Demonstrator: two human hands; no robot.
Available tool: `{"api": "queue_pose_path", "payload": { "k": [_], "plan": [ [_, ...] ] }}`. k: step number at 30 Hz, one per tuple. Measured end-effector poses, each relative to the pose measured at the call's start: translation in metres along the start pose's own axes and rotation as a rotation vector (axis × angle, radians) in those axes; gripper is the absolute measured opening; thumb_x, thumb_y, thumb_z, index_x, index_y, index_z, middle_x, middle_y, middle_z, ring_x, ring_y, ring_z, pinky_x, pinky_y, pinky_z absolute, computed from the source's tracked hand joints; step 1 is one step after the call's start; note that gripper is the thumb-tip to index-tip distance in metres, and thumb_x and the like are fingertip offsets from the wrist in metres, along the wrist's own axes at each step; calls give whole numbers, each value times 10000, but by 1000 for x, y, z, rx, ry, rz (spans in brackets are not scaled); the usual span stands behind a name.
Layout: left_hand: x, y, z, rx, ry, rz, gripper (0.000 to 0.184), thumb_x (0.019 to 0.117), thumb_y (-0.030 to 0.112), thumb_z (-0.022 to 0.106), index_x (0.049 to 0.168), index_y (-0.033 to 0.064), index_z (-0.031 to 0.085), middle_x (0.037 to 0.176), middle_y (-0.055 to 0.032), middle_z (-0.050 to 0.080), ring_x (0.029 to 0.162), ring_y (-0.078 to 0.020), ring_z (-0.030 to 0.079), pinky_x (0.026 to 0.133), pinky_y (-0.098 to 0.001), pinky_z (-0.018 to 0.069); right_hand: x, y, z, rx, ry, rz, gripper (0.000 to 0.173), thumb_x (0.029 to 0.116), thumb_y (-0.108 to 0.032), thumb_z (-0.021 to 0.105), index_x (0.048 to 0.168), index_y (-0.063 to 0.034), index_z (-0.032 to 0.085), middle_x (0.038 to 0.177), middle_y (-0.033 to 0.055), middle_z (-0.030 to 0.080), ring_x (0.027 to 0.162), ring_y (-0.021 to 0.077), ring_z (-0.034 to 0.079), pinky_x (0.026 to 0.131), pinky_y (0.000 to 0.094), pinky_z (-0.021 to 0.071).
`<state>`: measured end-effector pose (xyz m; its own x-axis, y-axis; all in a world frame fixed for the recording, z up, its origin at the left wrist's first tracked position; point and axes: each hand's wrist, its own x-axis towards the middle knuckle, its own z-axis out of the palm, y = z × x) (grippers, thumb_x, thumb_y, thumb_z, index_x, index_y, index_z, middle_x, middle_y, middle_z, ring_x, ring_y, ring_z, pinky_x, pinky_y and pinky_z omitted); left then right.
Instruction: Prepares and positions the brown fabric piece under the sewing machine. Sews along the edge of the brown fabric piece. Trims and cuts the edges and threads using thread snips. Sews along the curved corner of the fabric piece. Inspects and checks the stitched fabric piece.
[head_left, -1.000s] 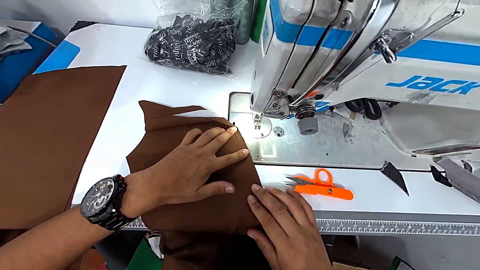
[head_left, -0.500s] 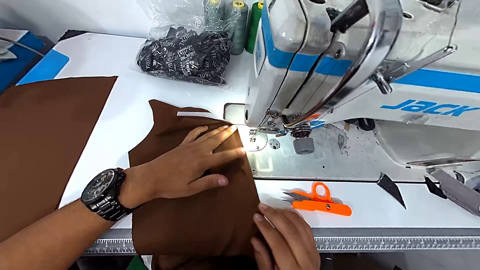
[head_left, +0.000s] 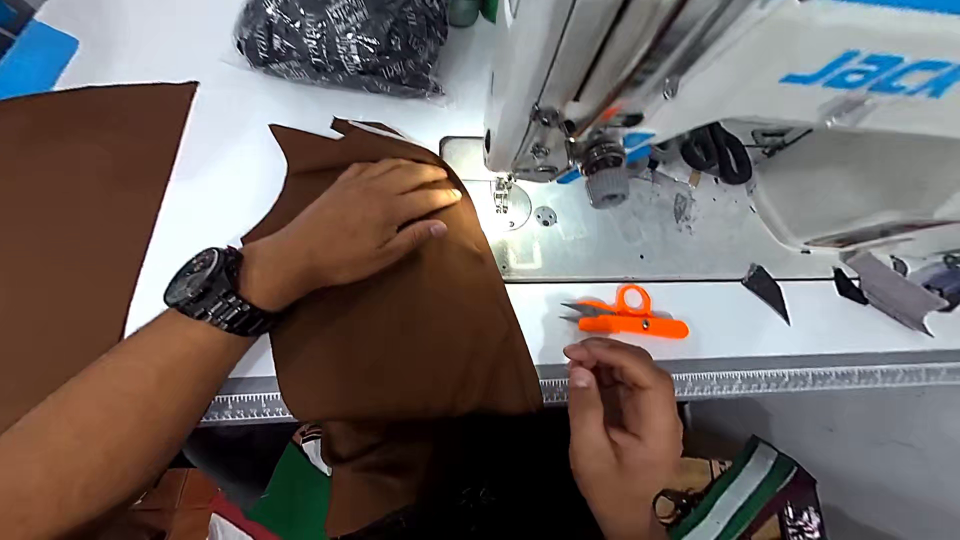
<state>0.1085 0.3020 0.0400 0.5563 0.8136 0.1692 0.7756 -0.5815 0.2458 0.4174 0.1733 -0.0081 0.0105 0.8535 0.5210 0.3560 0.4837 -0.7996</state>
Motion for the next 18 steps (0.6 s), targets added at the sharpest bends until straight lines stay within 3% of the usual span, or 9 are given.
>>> {"api": "queue_pose_path", "payload": {
  "k": [4,6,8,10,12,14,16,18],
  "plan": [
    [-5,-14,-2,-6,0,-36,583,1082,515,299,1474,178,570,1550,-93,501,1467,-306,423,1173,-596,313,-6,-11,-23,23,-77,64,140,1017,-187,581,1067,-115,690,840,-23,697,678,29,627,571,166,523],
    [-7,-19,-4,-8,-10,-56,605,1081,528,289,1491,166,549,1566,-109,480,1482,-316,400,1187,-602,291,-13,-14,-35,-20,-164,97,158,1023,-194,578,1047,-103,705,783,-43,686,651,6,623,559,152,524],
    [-7,-24,-6,5,-30,-83,626,1076,545,277,1512,167,522,1586,-114,453,1498,-322,374,1199,-604,270,-21,-15,-46,-111,-241,150,171,1008,-190,576,1021,-102,721,755,-59,673,633,-9,612,542,152,522],
    [-7,-29,-7,23,-56,-106,642,1070,560,277,1535,170,487,1608,-119,420,1513,-329,345,1212,-601,248,-29,-13,-57,-341,-345,227,223,991,-274,558,977,-160,750,734,-96,669,598,-18,597,505,183,510],
    [-7,-36,-9,43,-69,-123,666,1063,574,287,1550,155,461,1623,-131,394,1523,-340,324,1221,-601,231,-37,-7,-63,-557,-529,321,362,1010,-450,512,1018,-203,777,787,-76,703,653,63,649,562,331,556],
    [-7,-42,-11,54,-80,-133,688,1061,579,288,1560,130,440,1631,-151,373,1527,-358,310,1225,-610,221,-42,4,-63,-538,-654,447,438,1001,-528,533,1150,-185,761,955,-28,747,848,131,718,730,424,615],
    [-6,-46,-12,54,-80,-142,698,1059,581,288,1561,119,433,1629,-164,371,1528,-364,306,1226,-611,214,-44,16,-57,-335,-661,582,457,983,-532,588,1212,-161,726,1094,-2,736,1014,130,708,850,383,612],
    [-7,-49,-12,53,-75,-152,704,1057,581,290,1558,109,436,1626,-173,371,1530,-363,302,1234,-603,208,-45,23,-49,13,-639,702,403,973,-441,656,1233,-136,695,1160,3,729,1081,115,697,901,323,602]
  ]
}}
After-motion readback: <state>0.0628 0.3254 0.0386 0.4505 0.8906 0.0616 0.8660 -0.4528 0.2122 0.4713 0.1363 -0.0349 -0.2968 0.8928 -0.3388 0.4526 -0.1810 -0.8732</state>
